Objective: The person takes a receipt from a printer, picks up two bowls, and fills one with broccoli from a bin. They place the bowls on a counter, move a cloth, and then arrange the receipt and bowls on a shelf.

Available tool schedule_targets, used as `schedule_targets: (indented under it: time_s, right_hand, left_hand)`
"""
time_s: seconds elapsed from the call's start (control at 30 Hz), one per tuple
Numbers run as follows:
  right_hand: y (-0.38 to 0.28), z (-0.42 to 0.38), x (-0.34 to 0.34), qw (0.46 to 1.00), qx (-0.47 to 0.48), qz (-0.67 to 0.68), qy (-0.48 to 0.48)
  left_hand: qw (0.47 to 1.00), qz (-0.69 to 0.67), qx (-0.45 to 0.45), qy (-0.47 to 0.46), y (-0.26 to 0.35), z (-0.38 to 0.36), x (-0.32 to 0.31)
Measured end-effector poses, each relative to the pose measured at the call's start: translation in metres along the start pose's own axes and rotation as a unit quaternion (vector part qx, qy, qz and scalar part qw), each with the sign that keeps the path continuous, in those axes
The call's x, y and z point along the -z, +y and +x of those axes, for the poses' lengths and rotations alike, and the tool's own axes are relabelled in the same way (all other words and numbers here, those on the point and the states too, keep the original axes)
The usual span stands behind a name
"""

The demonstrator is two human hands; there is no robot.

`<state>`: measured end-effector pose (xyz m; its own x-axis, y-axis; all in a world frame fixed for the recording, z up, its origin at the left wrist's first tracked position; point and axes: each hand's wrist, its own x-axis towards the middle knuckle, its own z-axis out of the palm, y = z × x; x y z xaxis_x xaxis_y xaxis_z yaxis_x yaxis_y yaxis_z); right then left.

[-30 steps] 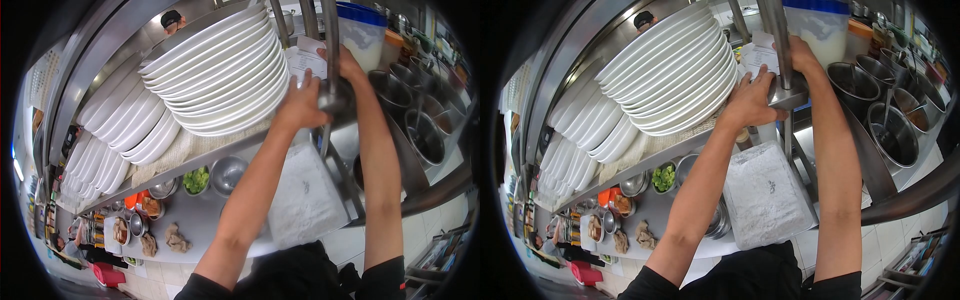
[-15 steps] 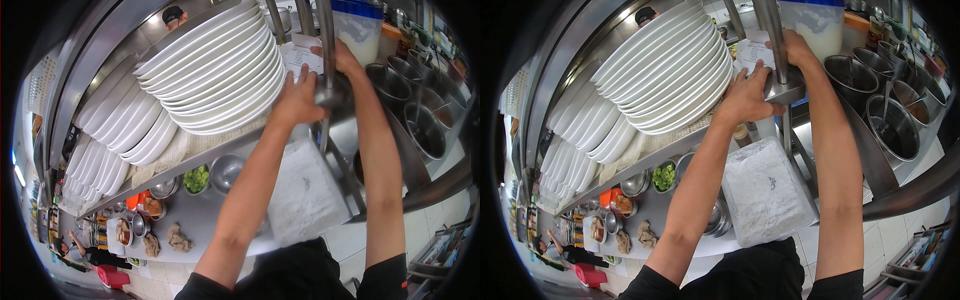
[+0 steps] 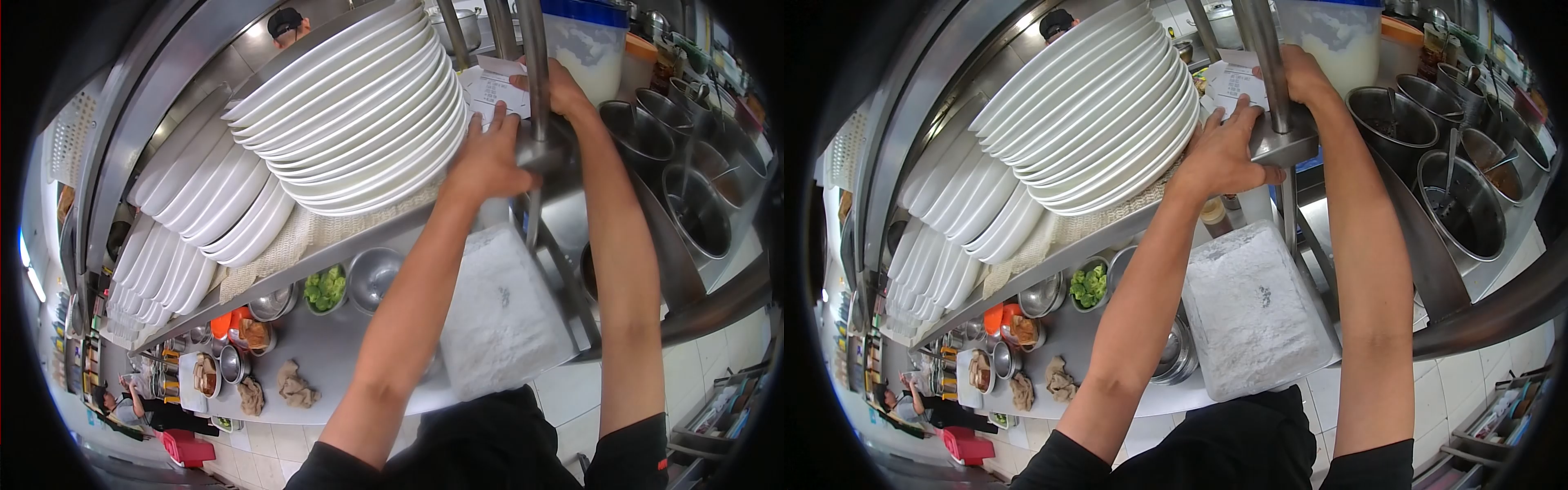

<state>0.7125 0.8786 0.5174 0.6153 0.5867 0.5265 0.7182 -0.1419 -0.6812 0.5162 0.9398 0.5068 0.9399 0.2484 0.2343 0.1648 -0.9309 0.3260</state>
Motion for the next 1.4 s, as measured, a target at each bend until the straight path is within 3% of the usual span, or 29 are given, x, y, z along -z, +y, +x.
schedule_targets:
  time_s: [0.1, 0.2, 0.6, 0.8, 0.9, 1.1, 1.4]
  right_hand:
    - [-0.001, -0.002, 0.000, 1.000, 0.003, 0.008, 0.004]
    - [-0.003, 0.002, 0.004, 0.997, -0.041, 0.009, -0.060]
    - [-0.006, 0.000, 0.004, 0.998, 0.000, 0.009, -0.064]
    - [-0.011, -0.002, 0.006, 0.996, -0.055, 0.018, -0.064]
    - [-0.006, -0.005, 0.000, 1.000, -0.002, 0.028, 0.003]
    - [-0.004, -0.004, -0.003, 1.000, -0.005, 0.007, 0.022]
    - [-0.007, -0.003, 0.005, 0.999, 0.006, -0.038, -0.025]
  left_hand:
    - [1.000, 0.001, 0.001, -0.001, 0.001, 0.000, 0.001]
    - [1.000, 0.004, 0.002, -0.002, 0.002, -0.001, 0.002]
    - [1.000, 0.008, -0.002, 0.000, 0.002, -0.001, 0.002]
    - [1.000, 0.014, 0.005, -0.006, 0.002, -0.001, 0.003]
    - [1.000, 0.003, 0.002, 0.004, 0.001, -0.001, 0.001]
    - [1.000, 0.007, 0.000, 0.008, 0.002, -0.001, 0.001]
    - [1.000, 0.005, -0.012, 0.019, -0.002, 0.000, -0.002]
